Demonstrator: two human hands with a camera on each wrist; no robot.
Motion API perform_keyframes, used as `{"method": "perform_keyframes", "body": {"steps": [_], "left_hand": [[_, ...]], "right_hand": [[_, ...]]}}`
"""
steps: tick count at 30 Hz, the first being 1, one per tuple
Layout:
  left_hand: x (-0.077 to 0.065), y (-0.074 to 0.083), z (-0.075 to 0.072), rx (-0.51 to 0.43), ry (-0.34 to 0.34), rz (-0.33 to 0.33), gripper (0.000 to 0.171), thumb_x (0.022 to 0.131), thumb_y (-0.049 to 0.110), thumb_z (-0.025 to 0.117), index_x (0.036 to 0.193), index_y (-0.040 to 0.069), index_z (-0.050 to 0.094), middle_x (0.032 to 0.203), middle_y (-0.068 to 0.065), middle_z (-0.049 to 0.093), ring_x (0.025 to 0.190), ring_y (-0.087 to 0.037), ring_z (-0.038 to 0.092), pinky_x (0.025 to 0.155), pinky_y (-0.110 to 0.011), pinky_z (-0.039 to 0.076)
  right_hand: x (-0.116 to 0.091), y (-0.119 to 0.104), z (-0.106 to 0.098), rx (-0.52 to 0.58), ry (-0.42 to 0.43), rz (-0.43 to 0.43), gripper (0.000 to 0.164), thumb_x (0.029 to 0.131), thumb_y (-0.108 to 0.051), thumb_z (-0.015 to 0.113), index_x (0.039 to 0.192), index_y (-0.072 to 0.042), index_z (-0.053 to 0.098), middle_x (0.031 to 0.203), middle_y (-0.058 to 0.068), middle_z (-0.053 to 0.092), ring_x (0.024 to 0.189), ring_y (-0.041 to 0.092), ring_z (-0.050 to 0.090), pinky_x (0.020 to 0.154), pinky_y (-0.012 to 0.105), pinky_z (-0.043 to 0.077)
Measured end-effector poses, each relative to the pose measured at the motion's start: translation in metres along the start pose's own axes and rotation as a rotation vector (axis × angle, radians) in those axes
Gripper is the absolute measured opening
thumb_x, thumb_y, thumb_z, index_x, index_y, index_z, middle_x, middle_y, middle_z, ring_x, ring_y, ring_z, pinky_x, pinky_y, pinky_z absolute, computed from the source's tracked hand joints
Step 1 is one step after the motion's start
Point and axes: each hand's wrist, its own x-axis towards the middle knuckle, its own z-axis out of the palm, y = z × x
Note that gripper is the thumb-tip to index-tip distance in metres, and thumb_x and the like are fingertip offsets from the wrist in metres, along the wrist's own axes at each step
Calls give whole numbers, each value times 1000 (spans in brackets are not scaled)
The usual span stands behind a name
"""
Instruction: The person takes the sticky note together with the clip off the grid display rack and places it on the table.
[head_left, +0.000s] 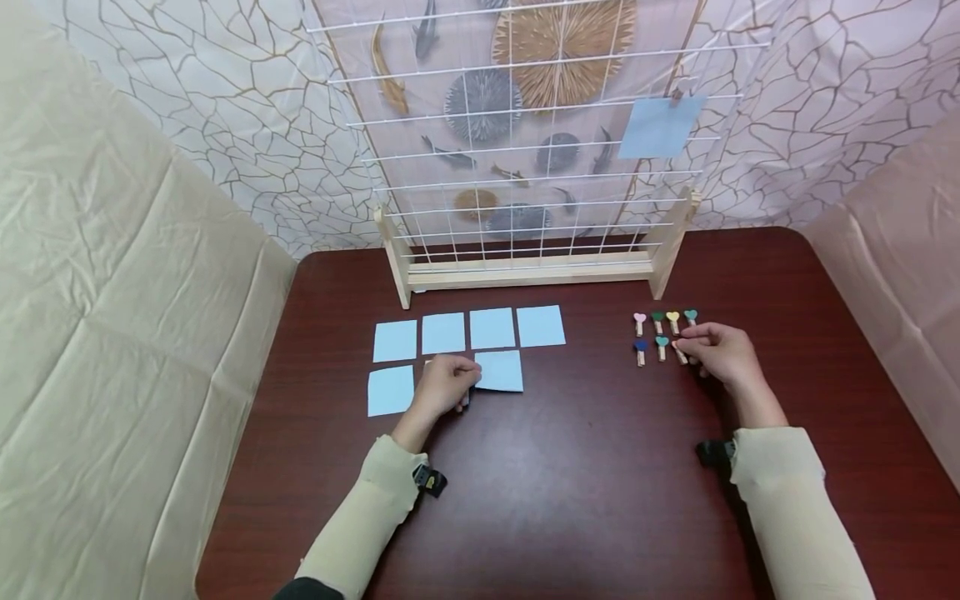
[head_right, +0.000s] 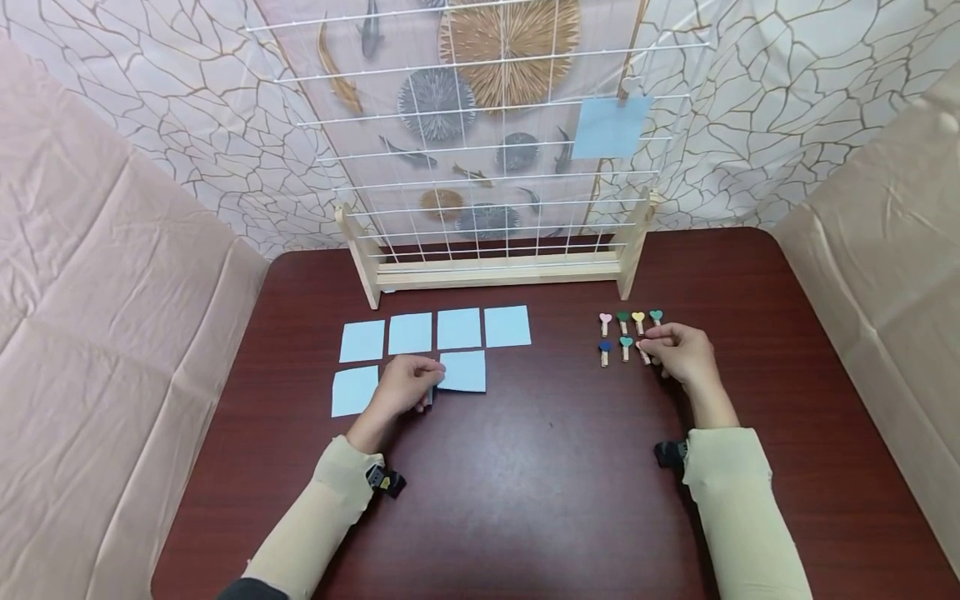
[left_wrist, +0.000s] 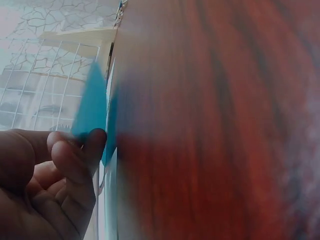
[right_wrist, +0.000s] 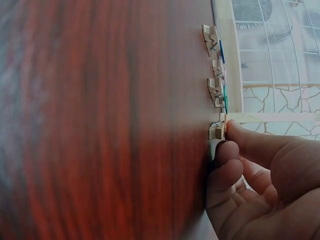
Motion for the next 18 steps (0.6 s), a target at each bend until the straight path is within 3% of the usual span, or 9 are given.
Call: {"method": "perform_keyframes", "body": {"steps": [10, 14, 18], "left_hand": [[2, 3, 1, 92, -50, -29, 25, 103, 10, 62, 84, 2, 77, 53, -4, 57, 42, -12, 52, 45, -28, 50], [0, 3, 0, 85, -40, -15, 28, 104, 9, 59, 82, 1, 75, 51, -2, 54, 42, -13, 50, 44, -28, 48], [-1, 3, -1, 74, -27, 3, 23, 104, 9, 60, 91, 2, 78, 51, -2, 56, 42, -13, 51, 44, -28, 48]], "right_hand": [[-2, -1, 1, -4, 15, -6, 38, 104, -18, 69, 125, 13, 64, 80, -4, 71, 64, 9, 60, 52, 31, 54], [-2, -1, 1, -9, 26, 12, 37, 107, -23, 65, 123, 10, 65, 82, -6, 70, 67, 10, 61, 54, 31, 55], [-3, -2, 1, -8, 30, 26, 38, 109, -26, 60, 125, 8, 66, 87, -6, 69, 70, 10, 61, 56, 32, 56]]}}
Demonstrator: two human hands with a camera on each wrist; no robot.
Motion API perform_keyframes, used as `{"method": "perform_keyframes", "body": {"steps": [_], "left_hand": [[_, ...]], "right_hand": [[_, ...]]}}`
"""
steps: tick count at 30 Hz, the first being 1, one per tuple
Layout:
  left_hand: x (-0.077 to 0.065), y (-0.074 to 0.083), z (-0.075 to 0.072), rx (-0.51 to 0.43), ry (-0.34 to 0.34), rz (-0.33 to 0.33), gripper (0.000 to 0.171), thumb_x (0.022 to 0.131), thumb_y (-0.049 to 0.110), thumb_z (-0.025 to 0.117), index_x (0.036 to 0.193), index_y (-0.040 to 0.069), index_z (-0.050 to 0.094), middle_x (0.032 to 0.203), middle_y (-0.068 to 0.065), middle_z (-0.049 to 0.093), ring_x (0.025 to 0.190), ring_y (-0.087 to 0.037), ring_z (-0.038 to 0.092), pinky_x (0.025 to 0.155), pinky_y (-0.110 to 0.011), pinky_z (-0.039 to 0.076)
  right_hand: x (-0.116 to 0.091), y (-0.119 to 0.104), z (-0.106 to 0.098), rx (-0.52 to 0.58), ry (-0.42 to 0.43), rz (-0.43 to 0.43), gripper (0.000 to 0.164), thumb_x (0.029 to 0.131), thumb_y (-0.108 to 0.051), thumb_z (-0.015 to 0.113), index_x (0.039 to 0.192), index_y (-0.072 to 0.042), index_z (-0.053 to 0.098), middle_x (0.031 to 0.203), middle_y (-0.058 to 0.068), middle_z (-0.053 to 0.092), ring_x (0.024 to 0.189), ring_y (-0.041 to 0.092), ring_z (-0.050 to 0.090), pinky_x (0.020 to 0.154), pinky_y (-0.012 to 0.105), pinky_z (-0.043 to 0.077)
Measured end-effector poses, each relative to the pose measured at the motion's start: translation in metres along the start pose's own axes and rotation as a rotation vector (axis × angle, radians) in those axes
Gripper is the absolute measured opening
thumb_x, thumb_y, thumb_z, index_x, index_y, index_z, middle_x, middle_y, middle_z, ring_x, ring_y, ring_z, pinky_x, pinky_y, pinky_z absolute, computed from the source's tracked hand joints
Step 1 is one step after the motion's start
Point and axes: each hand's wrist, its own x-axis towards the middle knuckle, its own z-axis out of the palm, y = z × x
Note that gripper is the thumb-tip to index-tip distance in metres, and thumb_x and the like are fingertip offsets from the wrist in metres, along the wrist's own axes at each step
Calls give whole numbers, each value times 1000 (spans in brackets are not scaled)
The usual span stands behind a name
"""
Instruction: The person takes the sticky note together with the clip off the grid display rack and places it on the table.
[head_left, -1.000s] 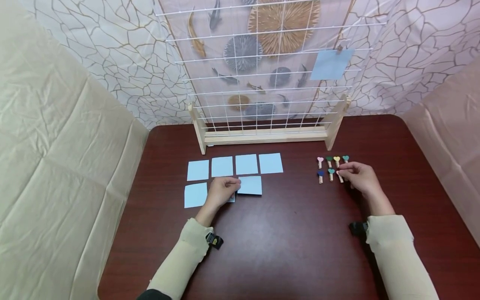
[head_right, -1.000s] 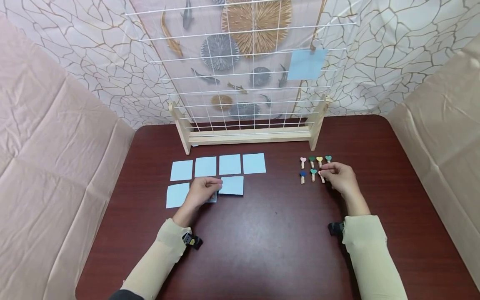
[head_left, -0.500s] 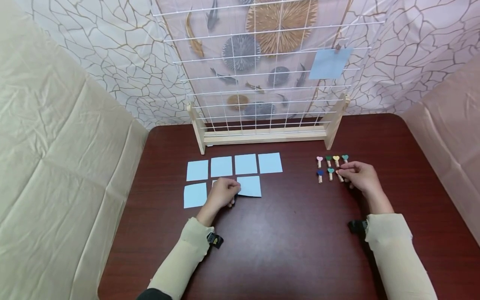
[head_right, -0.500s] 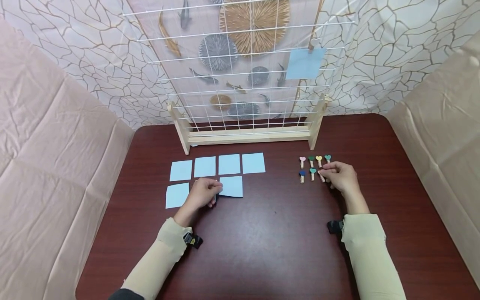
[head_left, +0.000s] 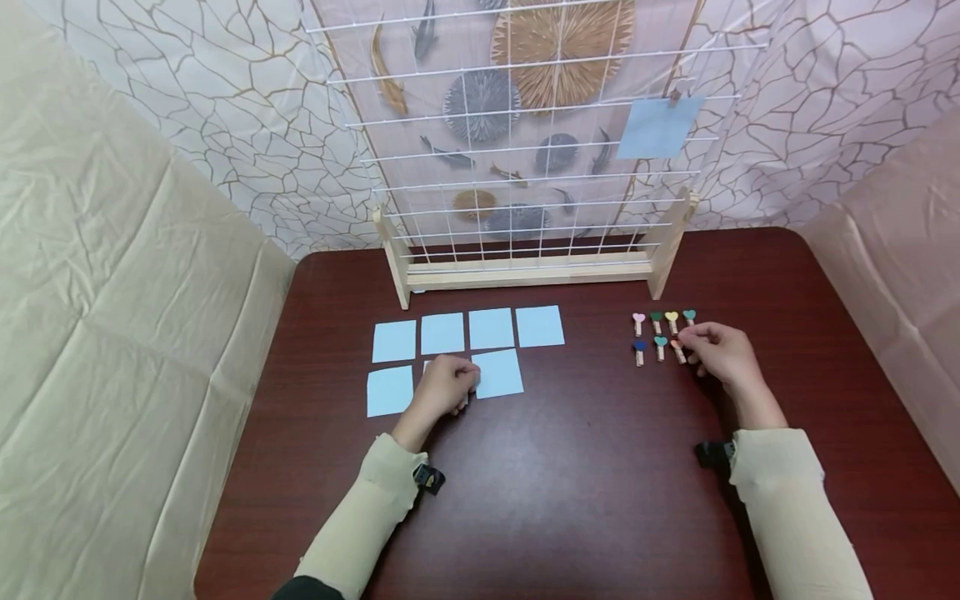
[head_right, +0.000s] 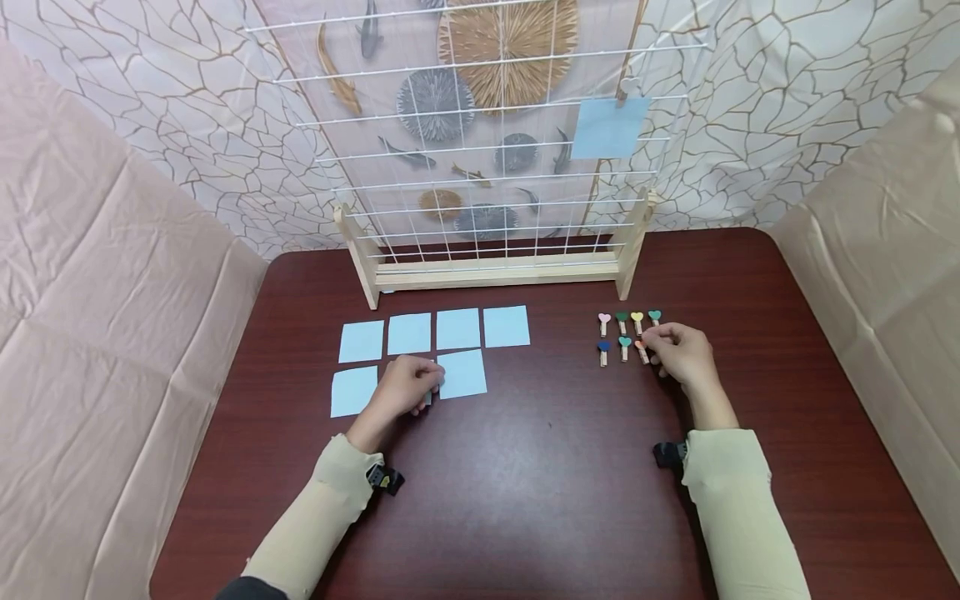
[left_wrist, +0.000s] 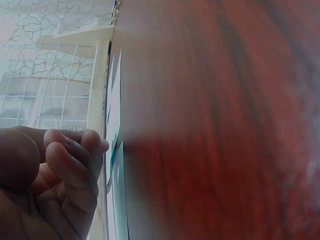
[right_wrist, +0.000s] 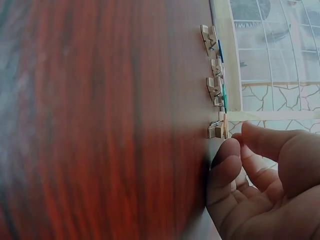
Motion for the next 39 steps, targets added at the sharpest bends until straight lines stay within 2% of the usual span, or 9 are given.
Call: {"method": "perform_keyframes", "body": {"steps": [3, 7, 11, 17, 22, 25, 28, 34, 39], "left_hand": [[0, 0, 0, -9, 2, 11, 19, 103, 10, 62, 103, 2, 79, 52, -3, 57, 42, -12, 51, 45, -28, 48], [1, 2, 1, -13, 0, 19, 21, 103, 14, 64, 114, 2, 78, 55, -6, 59, 41, -12, 51, 45, -29, 48], [5, 6, 2, -24, 19, 22, 24, 106, 19, 64, 117, 2, 77, 58, -7, 61, 43, -14, 54, 45, -29, 48], [11, 16, 2, -55, 64, 70, 25, 106, 21, 65, 118, 3, 77, 61, -9, 62, 44, -19, 55, 44, -29, 47], [19, 27, 2, -77, 95, 114, 25, 105, 19, 66, 119, 1, 76, 64, -12, 62, 43, -16, 51, 44, -28, 44], [25, 35, 5, -101, 121, 136, 26, 105, 19, 67, 120, 0, 76, 78, -14, 69, 46, -18, 56, 44, -26, 45], [30, 43, 10, -130, 137, 153, 27, 105, 19, 67, 122, 0, 75, 92, -13, 73, 52, -26, 64, 44, -25, 46], [37, 57, 18, -190, 150, 206, 26, 105, 19, 66, 125, 4, 73, 102, -10, 72, 63, -45, 70, 44, -25, 44], [42, 66, 22, -225, 135, 227, 27, 106, 21, 66, 129, 9, 71, 110, -9, 71, 67, -48, 70, 46, -24, 44]], "right_hand": [[-1, -1, 0, 4, 5, -7, 41, 109, -28, 59, 127, 8, 66, 89, -6, 69, 70, 10, 62, 56, 32, 55], [0, -3, 1, 29, 19, -29, 46, 110, -33, 58, 126, 9, 64, 84, -6, 69, 67, 9, 62, 56, 30, 55], [4, -7, 3, 99, 46, -60, 52, 110, -39, 56, 120, 11, 63, 77, -3, 67, 64, 9, 62, 55, 28, 56], [9, -21, 3, 138, 60, -119, 53, 110, -40, 55, 124, 11, 62, 84, 1, 70, 67, 12, 68, 59, 27, 59], [12, -36, 3, 139, 63, -150, 46, 110, -40, 55, 118, 5, 65, 82, -1, 69, 71, 13, 67, 62, 27, 60], [14, -44, 1, 145, 82, -168, 37, 110, -39, 56, 111, -4, 68, 81, -7, 69, 72, 11, 67, 63, 25, 59], [16, -53, -1, 163, 98, -189, 27, 110, -35, 57, 108, -11, 69, 82, -16, 68, 72, 4, 67, 61, 21, 56], [20, -73, -3, 213, 149, -262, 28, 110, -28, 59, 118, -3, 68, 86, -23, 67, 73, -2, 68, 68, 17, 58], [24, -98, -3, 234, 221, -342, 36, 108, -25, 61, 123, 7, 66, 91, -21, 67, 74, -3, 68, 70, 16, 57]]}}
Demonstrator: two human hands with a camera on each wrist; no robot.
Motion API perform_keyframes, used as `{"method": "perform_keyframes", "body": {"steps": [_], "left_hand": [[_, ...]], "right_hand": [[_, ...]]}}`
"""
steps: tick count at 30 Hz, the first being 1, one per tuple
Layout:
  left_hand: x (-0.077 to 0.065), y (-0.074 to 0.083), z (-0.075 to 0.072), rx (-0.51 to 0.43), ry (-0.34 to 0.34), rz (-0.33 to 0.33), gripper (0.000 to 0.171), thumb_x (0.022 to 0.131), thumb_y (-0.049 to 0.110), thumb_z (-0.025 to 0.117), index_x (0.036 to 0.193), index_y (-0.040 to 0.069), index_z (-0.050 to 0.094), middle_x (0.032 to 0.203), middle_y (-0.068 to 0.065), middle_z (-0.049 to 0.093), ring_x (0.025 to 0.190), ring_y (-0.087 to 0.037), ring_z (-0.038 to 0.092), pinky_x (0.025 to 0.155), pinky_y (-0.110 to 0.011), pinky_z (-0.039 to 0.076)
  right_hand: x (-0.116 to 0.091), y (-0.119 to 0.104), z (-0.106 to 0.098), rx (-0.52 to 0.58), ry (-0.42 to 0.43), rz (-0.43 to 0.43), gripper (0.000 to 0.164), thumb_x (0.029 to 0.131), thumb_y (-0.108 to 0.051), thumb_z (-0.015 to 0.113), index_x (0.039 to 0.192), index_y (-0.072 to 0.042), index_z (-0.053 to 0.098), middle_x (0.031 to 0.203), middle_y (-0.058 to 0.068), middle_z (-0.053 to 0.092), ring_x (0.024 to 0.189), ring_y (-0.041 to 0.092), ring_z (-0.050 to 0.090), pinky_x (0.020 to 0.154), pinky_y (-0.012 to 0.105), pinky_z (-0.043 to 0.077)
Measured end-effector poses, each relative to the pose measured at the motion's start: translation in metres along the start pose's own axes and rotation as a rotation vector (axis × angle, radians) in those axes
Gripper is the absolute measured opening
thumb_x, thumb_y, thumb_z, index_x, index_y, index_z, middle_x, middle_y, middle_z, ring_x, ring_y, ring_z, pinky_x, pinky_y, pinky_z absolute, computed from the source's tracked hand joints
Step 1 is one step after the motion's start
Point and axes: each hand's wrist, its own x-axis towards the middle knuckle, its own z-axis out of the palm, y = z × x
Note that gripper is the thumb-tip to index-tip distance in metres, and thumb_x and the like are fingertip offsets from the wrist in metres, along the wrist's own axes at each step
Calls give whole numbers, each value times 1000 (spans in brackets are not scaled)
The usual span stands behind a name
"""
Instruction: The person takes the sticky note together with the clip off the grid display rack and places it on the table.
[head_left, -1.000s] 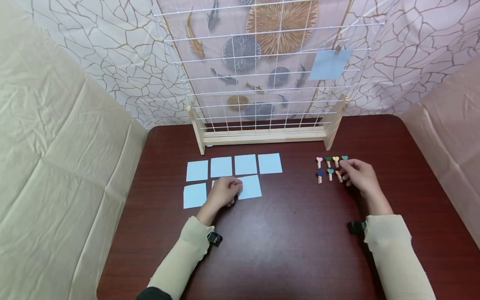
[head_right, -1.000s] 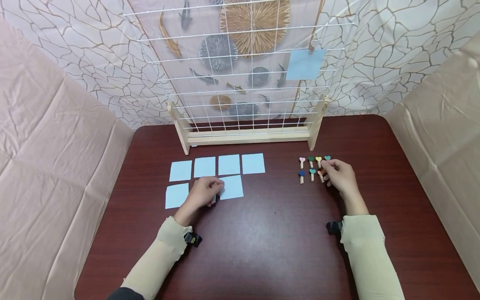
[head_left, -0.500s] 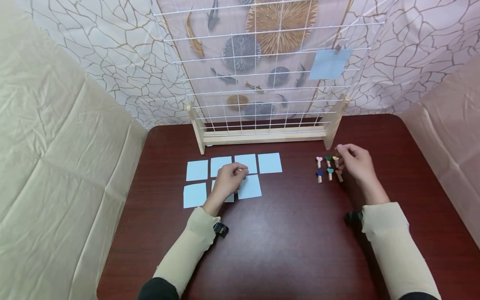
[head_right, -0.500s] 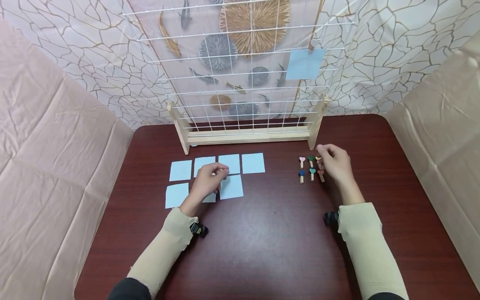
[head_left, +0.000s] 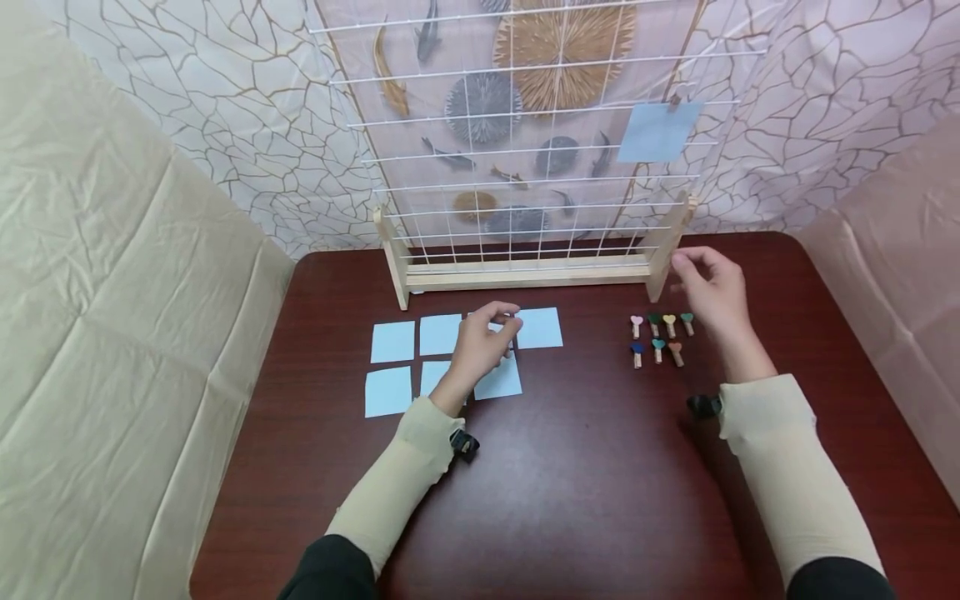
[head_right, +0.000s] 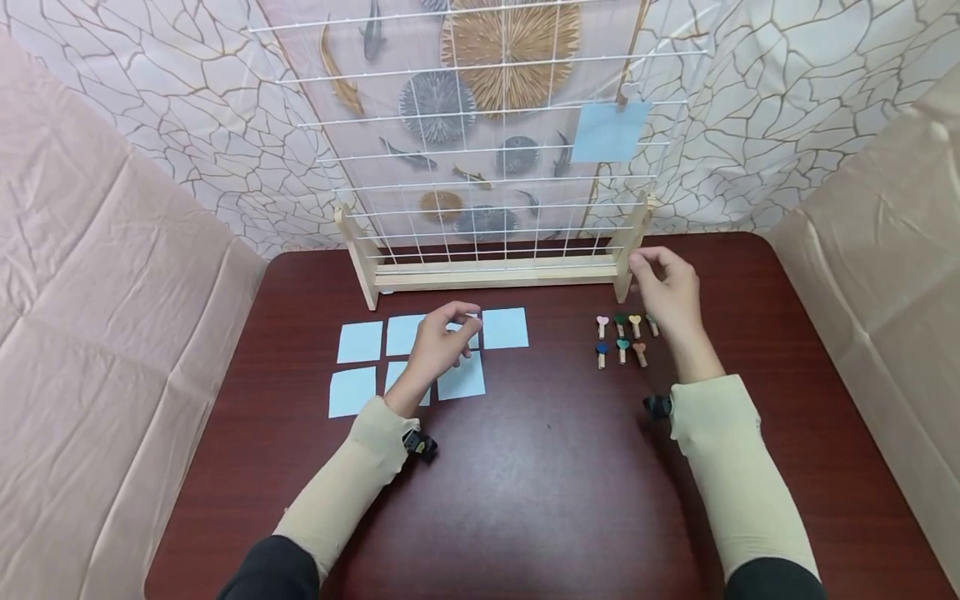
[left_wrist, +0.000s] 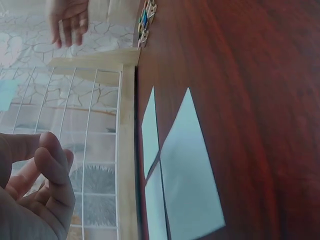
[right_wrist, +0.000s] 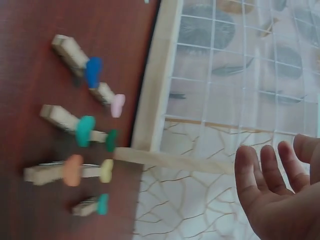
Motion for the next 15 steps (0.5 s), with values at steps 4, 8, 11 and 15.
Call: {"method": "perform_keyframes", "body": {"steps": [4, 8, 11, 15], "left_hand": [[7, 7, 3, -5, -6, 11, 29, 106, 21, 65, 133, 11, 69, 112, -6, 72, 68, -48, 68, 47, -26, 47], [14, 15, 6, 10, -19, 31, 31, 107, 22, 65, 136, 12, 68, 113, -4, 73, 64, -37, 70, 49, -27, 50], [18, 21, 8, 22, -34, 49, 32, 107, 23, 64, 137, 11, 68, 114, -5, 74, 64, -26, 71, 49, -28, 52], [20, 27, 11, 16, -42, 56, 31, 107, 23, 64, 136, 12, 68, 116, -5, 75, 64, -19, 71, 48, -29, 51]], "right_hand": [[8, -14, 3, 40, 26, -77, 35, 108, -19, 62, 124, 12, 66, 97, -12, 70, 84, 1, 67, 72, 15, 57], [12, -23, 3, 57, 18, -108, 33, 108, -15, 62, 124, 13, 66, 99, -11, 69, 90, 4, 66, 73, 15, 57], [15, -29, 1, 51, 15, -115, 31, 108, -15, 62, 124, 12, 67, 98, -13, 67, 91, 4, 65, 74, 14, 56], [18, -36, 0, 41, 18, -126, 30, 107, -16, 62, 124, 9, 67, 98, -14, 66, 89, 3, 64, 74, 13, 55]]}}
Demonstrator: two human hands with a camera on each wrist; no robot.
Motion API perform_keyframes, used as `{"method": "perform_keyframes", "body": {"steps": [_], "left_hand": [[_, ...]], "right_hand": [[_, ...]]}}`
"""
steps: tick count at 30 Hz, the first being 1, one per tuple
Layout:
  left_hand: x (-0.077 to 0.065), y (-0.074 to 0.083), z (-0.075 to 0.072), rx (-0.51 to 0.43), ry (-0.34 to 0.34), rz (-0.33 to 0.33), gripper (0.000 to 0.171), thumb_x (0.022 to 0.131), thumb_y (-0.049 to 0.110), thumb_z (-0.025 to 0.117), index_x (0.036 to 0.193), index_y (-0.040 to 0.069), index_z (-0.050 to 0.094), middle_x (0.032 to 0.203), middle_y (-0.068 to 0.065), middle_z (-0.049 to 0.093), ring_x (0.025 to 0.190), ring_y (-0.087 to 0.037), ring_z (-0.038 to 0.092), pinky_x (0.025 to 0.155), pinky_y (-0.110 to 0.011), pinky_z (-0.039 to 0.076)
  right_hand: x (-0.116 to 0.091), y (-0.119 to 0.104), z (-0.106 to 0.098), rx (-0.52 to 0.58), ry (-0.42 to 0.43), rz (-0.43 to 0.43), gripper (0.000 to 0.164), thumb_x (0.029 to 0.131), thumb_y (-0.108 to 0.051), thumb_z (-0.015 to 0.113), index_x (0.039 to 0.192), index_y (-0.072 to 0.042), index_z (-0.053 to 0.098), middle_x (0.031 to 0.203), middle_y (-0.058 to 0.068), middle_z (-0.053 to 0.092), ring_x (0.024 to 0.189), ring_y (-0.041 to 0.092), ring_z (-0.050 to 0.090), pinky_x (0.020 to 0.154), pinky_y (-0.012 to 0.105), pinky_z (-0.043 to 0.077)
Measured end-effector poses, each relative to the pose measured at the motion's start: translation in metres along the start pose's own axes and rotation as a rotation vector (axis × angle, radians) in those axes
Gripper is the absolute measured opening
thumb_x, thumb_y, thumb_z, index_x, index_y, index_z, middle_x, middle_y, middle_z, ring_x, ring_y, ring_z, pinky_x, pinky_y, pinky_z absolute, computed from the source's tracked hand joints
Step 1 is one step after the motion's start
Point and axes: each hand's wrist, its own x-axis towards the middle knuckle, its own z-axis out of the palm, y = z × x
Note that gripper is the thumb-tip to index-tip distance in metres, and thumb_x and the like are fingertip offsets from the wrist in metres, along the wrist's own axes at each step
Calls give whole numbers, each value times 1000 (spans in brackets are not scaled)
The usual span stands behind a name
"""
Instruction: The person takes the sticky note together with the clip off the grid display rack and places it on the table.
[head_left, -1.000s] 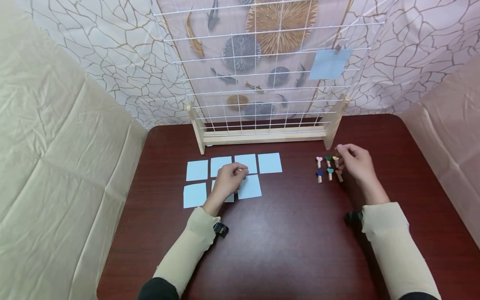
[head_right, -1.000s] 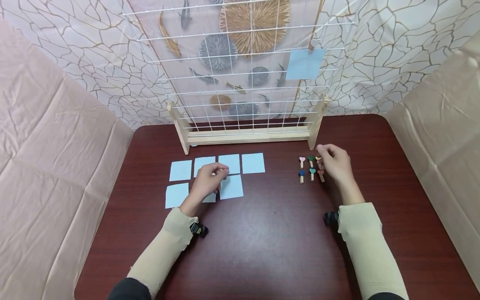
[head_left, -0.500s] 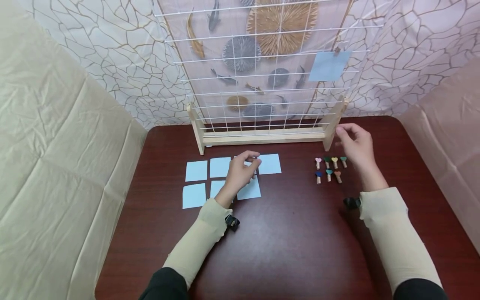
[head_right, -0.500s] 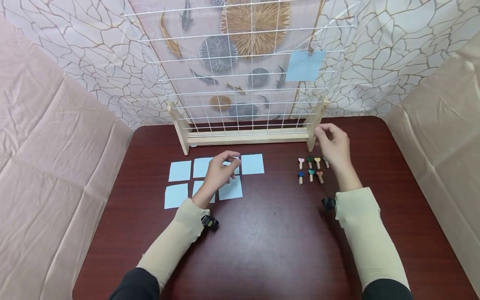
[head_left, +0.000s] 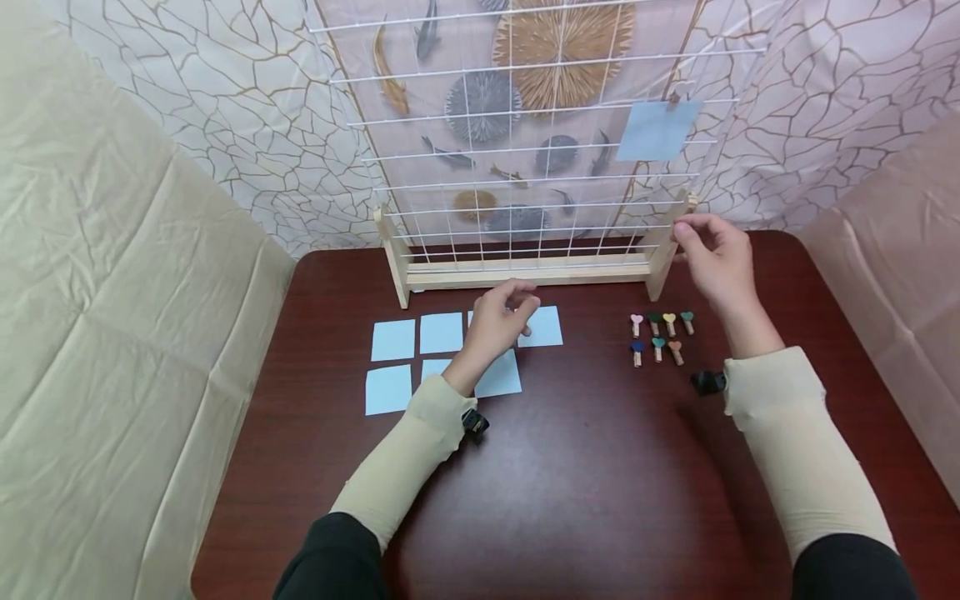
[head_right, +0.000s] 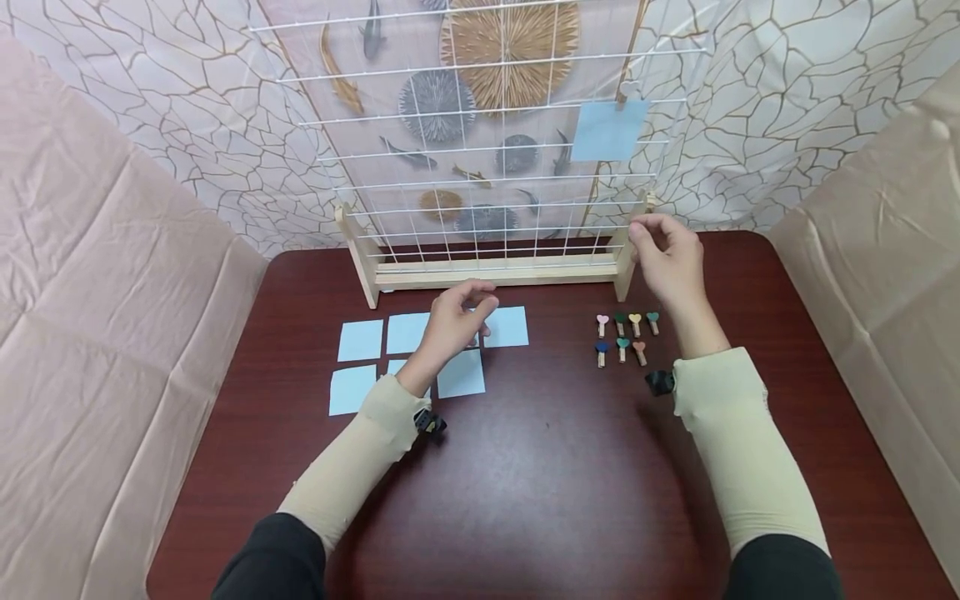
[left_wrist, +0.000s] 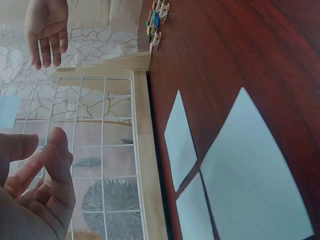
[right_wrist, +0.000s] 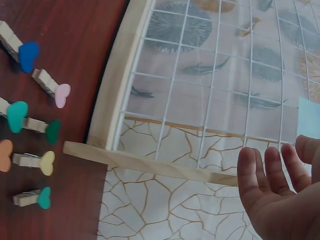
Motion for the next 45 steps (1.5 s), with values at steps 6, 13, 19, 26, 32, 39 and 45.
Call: {"method": "perform_keyframes", "body": {"steps": [6, 13, 19, 26, 32, 39, 45], "left_hand": [[7, 8, 5, -38, -17, -1, 32, 108, 22, 63, 138, 11, 66, 121, -7, 75, 69, -24, 73, 52, -27, 54], [15, 18, 7, -64, -13, 11, 35, 107, 22, 64, 141, 11, 65, 123, -7, 74, 67, -16, 72, 52, -27, 53], [24, 27, 10, -84, -28, 24, 36, 108, 22, 62, 143, 12, 63, 126, -7, 71, 73, -20, 74, 55, -29, 56], [31, 34, 15, -68, -57, 52, 36, 108, 20, 62, 143, 11, 63, 124, -8, 72, 72, -17, 74, 56, -29, 55], [36, 41, 18, -57, -49, 70, 34, 107, 18, 64, 140, 10, 65, 121, -9, 73, 72, -23, 75, 68, -29, 59], [44, 47, 20, -16, -47, 96, 35, 107, 20, 65, 141, 12, 65, 124, -6, 74, 84, -18, 74, 75, -28, 58], [53, 54, 21, 13, -51, 137, 37, 107, 21, 65, 142, 10, 64, 135, -8, 70, 95, -18, 69, 81, -25, 54]], "right_hand": [[8, -7, -1, 14, 17, -4, 23, 107, -16, 63, 121, 1, 71, 103, -11, 68, 92, 5, 64, 74, 13, 55], [19, -20, -2, 25, 23, -30, 18, 106, -15, 64, 118, -6, 73, 102, -10, 68, 85, 4, 64, 74, 13, 55], [28, -30, -2, 12, 23, -70, 23, 106, -14, 63, 122, 0, 72, 101, -12, 69, 87, 3, 64, 74, 13, 54], [33, -39, -2, 6, 37, -90, 20, 106, -14, 63, 121, -6, 73, 109, -6, 70, 96, 7, 63, 75, 16, 55], [35, -44, 0, 26, 40, -108, 19, 106, -13, 64, 120, -9, 75, 112, -2, 70, 98, 8, 63, 75, 16, 55], [40, -54, 0, 5, 47, -114, 23, 106, -14, 62, 125, -4, 72, 111, -10, 67, 98, 7, 63, 76, 16, 54], [47, -61, 2, -21, 66, -130, 25, 106, -15, 63, 126, -4, 72, 114, -9, 69, 98, 5, 61, 75, 15, 53]]}}
